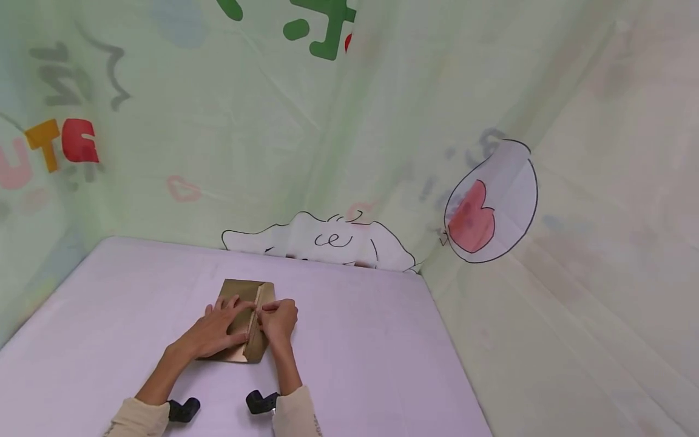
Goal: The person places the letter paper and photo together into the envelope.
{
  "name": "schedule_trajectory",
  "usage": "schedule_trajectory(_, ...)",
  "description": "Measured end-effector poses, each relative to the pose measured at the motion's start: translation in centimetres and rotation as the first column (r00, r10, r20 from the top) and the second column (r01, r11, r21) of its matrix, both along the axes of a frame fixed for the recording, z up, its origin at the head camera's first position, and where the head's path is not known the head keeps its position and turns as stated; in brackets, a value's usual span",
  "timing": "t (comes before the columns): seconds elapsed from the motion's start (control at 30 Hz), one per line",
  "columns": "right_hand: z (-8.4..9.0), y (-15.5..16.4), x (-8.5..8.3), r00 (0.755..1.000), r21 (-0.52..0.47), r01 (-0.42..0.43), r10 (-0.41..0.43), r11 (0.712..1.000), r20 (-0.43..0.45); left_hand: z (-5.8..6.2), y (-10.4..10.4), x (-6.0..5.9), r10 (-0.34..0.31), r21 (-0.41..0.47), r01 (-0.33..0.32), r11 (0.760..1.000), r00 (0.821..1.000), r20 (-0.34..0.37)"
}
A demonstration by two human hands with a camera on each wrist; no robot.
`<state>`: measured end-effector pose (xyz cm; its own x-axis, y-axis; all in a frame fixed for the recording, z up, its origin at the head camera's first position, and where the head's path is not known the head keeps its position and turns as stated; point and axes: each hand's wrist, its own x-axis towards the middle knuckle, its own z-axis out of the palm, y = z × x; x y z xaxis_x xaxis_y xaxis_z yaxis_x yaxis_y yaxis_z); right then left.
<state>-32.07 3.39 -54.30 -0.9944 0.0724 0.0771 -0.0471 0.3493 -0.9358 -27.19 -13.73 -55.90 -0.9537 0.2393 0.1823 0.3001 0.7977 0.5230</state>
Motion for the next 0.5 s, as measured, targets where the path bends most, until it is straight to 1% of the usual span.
schedule_trajectory(0.1,-0.3,1.4,-0.5,0.998,0.034,0.039,-0.038,0.999,-0.043,0.1,0.0,0.0,0.023,-0.080,-0.028,0.996,0.997,-0.068)
schedule_trajectory(0.2,-0.4,3.0,-1.1,0.994,0.069,0.088,-0.083,0.994,-0.072,0.2,-0.1,0.0,0.038,-0.107,-0.050,0.993,0.993,-0.108)
schedule_trajectory(0.33,0.1,5.2,-1.6,0.991,0.077,0.118,-0.112,0.990,-0.075,0.1,-0.8,0.0,0.048,-0.091,-0.058,0.994,0.993,-0.108)
schedule_trajectory(0.37,-0.5,5.9,-2.1,0.988,0.083,0.122,-0.113,0.989,-0.105,0.1,-1.0,0.1,0.053,-0.084,-0.062,0.995,0.993,-0.104)
schedule_trajectory(0.47,-0.2,7.5,-2.5,0.979,0.117,0.140,-0.120,0.983,-0.163,0.3,-2.0,0.4,0.079,-0.061,-0.085,0.995,0.992,-0.094)
schedule_trajectory(0.5,-0.9,8.3,-3.2,0.971,0.125,0.139,-0.110,0.982,-0.214,0.5,-2.4,0.5,0.090,-0.053,-0.095,0.994,0.991,-0.097)
